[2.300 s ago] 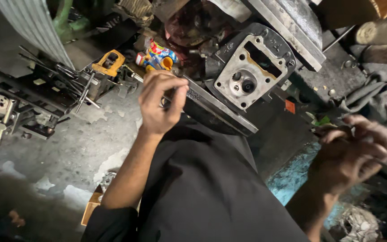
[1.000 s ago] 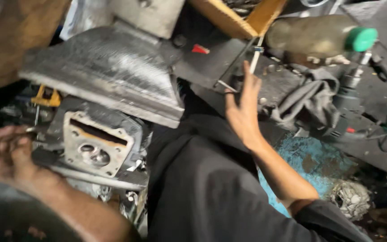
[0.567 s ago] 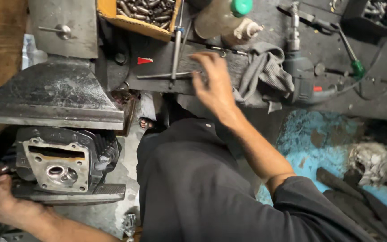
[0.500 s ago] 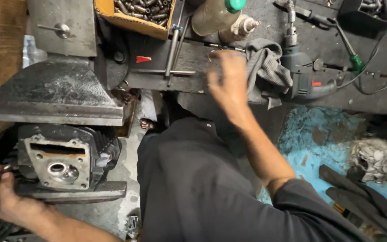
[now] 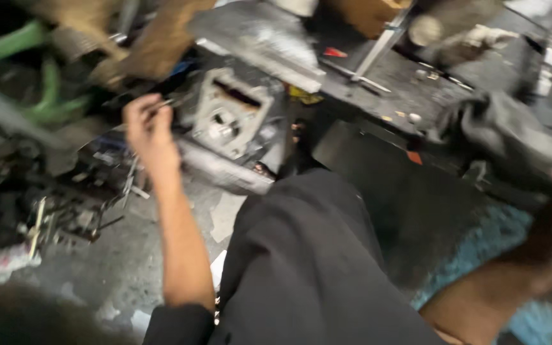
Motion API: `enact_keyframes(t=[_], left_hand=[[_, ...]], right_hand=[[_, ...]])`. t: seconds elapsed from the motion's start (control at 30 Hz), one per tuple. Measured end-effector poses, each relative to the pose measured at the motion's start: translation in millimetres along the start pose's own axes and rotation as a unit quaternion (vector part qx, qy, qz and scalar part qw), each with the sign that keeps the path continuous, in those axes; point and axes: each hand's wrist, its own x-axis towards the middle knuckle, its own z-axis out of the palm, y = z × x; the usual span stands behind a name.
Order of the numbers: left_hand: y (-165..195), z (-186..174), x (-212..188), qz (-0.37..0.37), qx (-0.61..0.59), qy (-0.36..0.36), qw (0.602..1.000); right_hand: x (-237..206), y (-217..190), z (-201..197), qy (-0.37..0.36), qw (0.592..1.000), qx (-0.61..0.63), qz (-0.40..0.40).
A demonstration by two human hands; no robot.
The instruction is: The person works on a small engine cylinder clamped in a bench vise. They use a hand tool on the cylinder head area, wipe the cylinder with a cloth, handle a piston and small parts, pour liquid from a plastic bottle into the cylinder, and pick up a power drill from the bench.
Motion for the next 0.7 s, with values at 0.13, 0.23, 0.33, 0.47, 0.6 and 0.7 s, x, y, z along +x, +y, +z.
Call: enact_keyframes(t=[0.13, 0.23, 0.33, 0.47, 0.6, 0.7], left_hand=[[6, 2, -2, 0.056, 0.005, 0.006, 0.998], [16, 5, 0, 0.039, 0.024, 0.028, 0.999], [40, 7, -3, 0.027, 0.046, 0.043, 0.998], [88, -4, -39, 0.222, 0.150, 0.104, 0.958], [118, -26, -118, 0.172, -0.074, -0.254, 0.949], [120, -28, -157, 0.224, -0.101, -0.288, 0.926]], right_hand=[[-44, -55, 31, -0.008, 0.990, 0.143, -0.002], [-70, -123, 79, -0.069, 0.979, 0.181, -0.060], [-92, -198, 131, -0.143, 0.957, 0.214, -0.136], [-131, -279, 162, -0.208, 0.905, 0.246, -0.279], [-174, -321, 174, -0.334, 0.806, 0.113, -0.475], [-204, -324, 189, -0.346, 0.851, 0.083, -0.385]])
